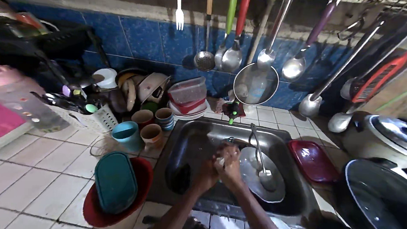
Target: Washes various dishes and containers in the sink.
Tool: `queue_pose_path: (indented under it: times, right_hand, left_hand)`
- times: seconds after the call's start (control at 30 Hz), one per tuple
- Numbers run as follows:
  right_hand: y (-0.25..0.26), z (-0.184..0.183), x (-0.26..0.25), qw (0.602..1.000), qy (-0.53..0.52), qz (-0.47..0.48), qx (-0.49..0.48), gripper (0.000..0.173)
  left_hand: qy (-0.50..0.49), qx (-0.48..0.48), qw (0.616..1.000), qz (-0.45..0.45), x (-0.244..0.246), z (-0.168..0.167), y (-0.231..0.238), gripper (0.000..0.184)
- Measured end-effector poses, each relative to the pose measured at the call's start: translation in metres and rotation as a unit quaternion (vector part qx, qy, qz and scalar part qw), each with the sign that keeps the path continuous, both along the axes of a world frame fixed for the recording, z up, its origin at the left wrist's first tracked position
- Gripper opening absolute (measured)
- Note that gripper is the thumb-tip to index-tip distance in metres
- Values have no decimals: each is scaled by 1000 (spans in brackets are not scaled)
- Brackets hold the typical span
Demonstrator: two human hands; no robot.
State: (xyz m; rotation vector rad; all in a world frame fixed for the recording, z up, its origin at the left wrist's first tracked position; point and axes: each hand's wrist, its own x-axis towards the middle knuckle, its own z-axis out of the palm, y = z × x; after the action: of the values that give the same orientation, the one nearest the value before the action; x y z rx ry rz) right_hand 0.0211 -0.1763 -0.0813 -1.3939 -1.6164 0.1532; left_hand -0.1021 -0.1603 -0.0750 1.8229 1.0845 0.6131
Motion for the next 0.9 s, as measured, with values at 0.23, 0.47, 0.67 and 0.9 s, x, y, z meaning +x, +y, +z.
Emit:
queue_pose_path:
  times: [0.23,0.47,0.67,0.9]
  right_hand:
    - [43,13,41,874,473,-81,-81,29]
    - [-18,3,-45,964,225,-102,-94,45]
    - [31,24,-3,962,180,-134,-159,38]
    - [0,2,-38,859,479,3,-181,24]
  left_hand:
    - [10,1,1000,-12,-3,8,-17,56]
    - [-305,-128,901,283,12,0,19,49]
    - [-264,-155,927,218,9,-1,-2,49]
    - [-256,103,924,264,-9,27,-7,37]
